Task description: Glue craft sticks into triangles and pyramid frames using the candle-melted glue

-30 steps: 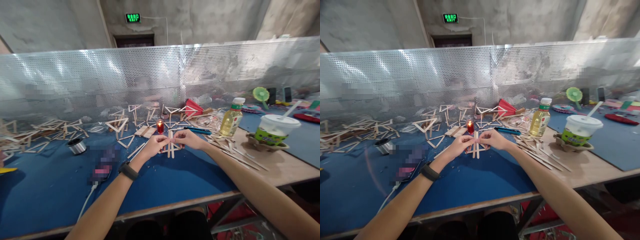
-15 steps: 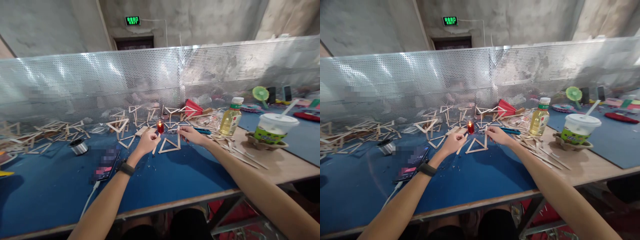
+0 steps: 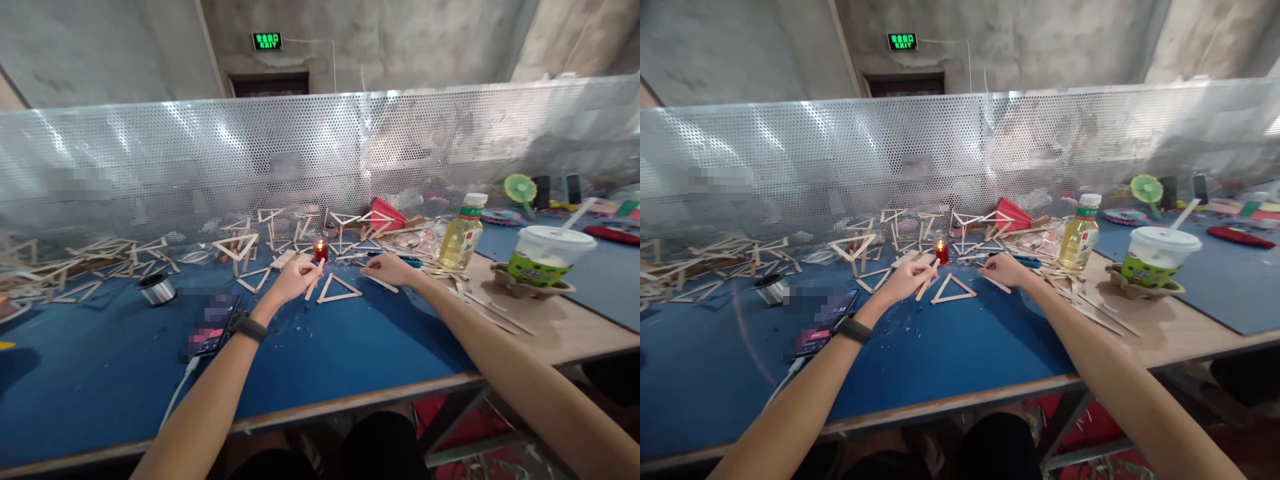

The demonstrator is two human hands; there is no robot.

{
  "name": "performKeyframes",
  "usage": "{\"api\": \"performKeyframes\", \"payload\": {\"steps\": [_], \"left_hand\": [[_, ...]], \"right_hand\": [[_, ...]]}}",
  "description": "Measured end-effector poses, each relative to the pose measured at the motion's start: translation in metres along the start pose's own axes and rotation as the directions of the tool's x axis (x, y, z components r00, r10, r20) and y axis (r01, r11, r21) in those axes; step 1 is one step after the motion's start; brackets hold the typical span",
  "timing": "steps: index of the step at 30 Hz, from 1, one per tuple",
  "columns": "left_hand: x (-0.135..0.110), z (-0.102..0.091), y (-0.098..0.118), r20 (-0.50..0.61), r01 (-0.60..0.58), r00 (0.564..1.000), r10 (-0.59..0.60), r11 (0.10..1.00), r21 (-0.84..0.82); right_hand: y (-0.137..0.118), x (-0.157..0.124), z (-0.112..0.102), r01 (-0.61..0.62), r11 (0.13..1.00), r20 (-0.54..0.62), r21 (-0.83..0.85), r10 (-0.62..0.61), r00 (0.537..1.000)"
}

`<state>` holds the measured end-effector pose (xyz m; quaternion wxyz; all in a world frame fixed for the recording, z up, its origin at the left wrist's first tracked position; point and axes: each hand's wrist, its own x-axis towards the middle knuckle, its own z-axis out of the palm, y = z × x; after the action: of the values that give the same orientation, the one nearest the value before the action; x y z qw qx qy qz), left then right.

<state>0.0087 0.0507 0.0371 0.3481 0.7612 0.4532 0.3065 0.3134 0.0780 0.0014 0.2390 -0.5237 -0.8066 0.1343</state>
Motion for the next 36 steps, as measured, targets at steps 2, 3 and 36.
{"api": "performKeyframes", "payload": {"steps": [2, 3, 36], "left_hand": [[0.000, 0.001, 0.001, -0.024, 0.015, 1.000, -0.016, 0.999, -0.042], [0.000, 0.002, 0.001, -0.035, 0.022, 0.999, -0.024, 0.998, -0.055], [0.002, 0.006, -0.003, 0.086, 0.086, 0.993, -0.077, 0.991, -0.102]], "right_hand": [[0.002, 0.000, -0.001, -0.019, 1.000, -0.014, -0.006, 0.019, 1.000], [0.002, 0.000, -0.001, -0.032, 0.999, -0.003, 0.001, 0.032, 0.999], [-0.026, -0.006, -0.005, 0.138, 0.981, 0.114, 0.136, -0.153, 0.982]]}}
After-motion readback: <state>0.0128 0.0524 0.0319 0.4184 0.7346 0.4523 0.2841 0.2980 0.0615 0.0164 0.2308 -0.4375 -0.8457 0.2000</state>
